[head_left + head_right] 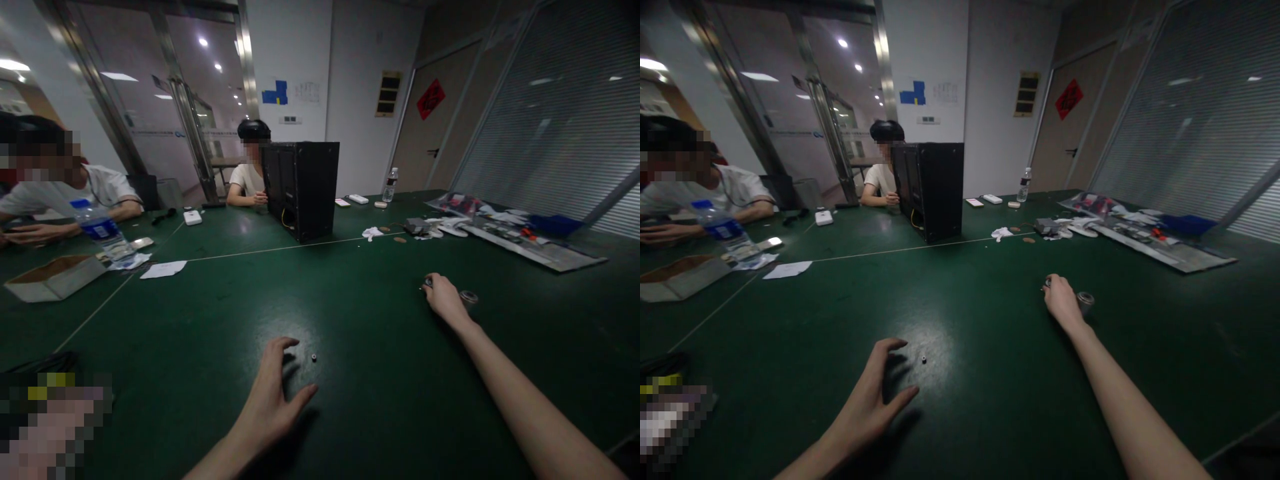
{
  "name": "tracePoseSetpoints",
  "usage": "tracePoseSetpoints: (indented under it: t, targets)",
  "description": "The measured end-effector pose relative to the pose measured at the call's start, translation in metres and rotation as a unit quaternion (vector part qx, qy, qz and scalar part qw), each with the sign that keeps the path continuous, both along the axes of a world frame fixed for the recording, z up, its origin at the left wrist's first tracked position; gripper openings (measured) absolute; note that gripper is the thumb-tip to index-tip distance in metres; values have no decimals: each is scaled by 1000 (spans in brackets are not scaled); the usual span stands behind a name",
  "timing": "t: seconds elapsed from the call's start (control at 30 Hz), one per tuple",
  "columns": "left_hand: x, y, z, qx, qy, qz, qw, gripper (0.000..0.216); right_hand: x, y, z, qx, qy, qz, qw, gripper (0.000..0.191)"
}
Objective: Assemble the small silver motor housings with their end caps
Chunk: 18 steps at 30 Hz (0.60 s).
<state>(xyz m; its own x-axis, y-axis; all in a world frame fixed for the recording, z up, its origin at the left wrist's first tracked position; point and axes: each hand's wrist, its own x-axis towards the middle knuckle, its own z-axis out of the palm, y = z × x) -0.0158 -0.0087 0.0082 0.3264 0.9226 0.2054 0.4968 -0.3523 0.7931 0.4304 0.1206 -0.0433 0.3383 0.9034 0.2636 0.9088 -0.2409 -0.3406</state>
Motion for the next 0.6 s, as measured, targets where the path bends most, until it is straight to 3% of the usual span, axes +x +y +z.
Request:
tracePoseSetpoints:
  t: [0.4,0.5,0.6]
  targets:
    - [-2,-2,1,-4,-9,-7,1000,49,-15,-5,9,8,-16,-4,1000,45]
    - [-2,-2,1,-2,-5,-8,1000,49,-30,-11,23,21,-33,-9,999,65]
    - [-2,-1,1,-4,-6,-8,1000,48,-68,-24,45,49,-59,27,997,74]
